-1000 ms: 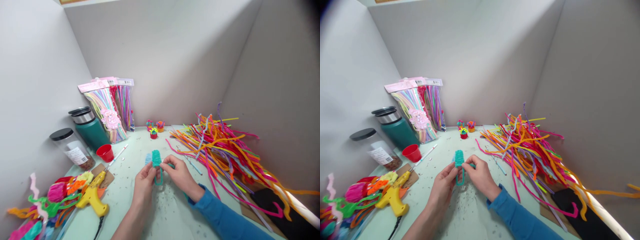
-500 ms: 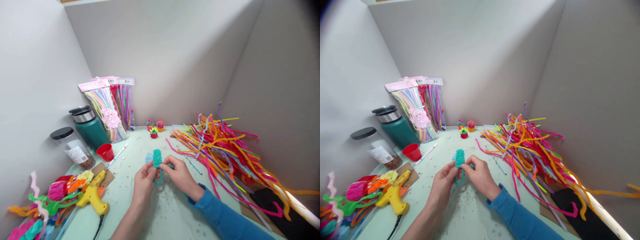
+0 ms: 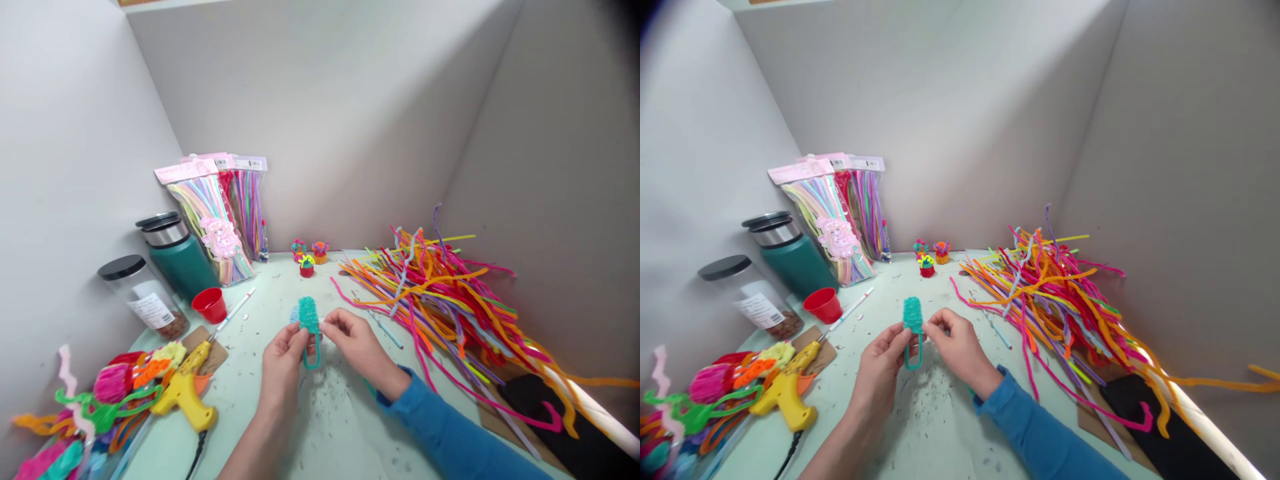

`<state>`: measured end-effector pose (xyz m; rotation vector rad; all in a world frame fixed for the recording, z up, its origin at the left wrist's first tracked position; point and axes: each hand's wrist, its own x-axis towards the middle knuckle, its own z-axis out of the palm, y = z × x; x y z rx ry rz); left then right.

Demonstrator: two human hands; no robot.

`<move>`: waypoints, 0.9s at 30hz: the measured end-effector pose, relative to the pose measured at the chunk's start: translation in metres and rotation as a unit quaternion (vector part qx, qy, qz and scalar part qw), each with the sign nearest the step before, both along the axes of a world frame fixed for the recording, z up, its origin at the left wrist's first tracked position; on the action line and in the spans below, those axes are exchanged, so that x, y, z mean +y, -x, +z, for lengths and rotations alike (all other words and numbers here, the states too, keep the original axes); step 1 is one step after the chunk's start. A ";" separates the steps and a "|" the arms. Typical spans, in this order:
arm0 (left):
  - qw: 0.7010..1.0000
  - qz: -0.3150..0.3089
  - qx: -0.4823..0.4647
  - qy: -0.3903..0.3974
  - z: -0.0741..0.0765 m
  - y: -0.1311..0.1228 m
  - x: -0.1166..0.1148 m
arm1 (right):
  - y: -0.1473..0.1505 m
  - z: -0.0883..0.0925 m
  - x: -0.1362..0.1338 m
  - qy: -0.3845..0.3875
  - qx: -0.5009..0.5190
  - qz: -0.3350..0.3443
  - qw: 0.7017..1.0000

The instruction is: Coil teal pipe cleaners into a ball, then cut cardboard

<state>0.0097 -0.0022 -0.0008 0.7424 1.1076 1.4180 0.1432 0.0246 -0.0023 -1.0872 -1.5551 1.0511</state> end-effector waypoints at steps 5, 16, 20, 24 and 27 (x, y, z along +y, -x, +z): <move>0.999 -0.018 -0.049 0.015 0.006 0.006 0.002 | -0.009 0.017 0.000 0.032 0.013 0.064 0.997; 0.957 0.034 -0.288 -0.025 0.031 0.037 0.003 | -0.052 0.032 0.021 -0.258 -0.238 0.019 0.936; 0.983 0.035 -0.175 -0.037 0.026 0.029 0.005 | -0.058 0.043 0.020 -0.343 -0.291 -0.069 0.890; 0.994 0.045 -0.100 -0.016 0.017 0.016 0.005 | -0.041 0.055 -0.002 -0.289 -0.207 -0.079 0.931; 0.994 0.027 -0.100 -0.024 0.016 0.011 0.002 | -0.018 0.049 -0.017 -0.123 -0.147 0.032 0.981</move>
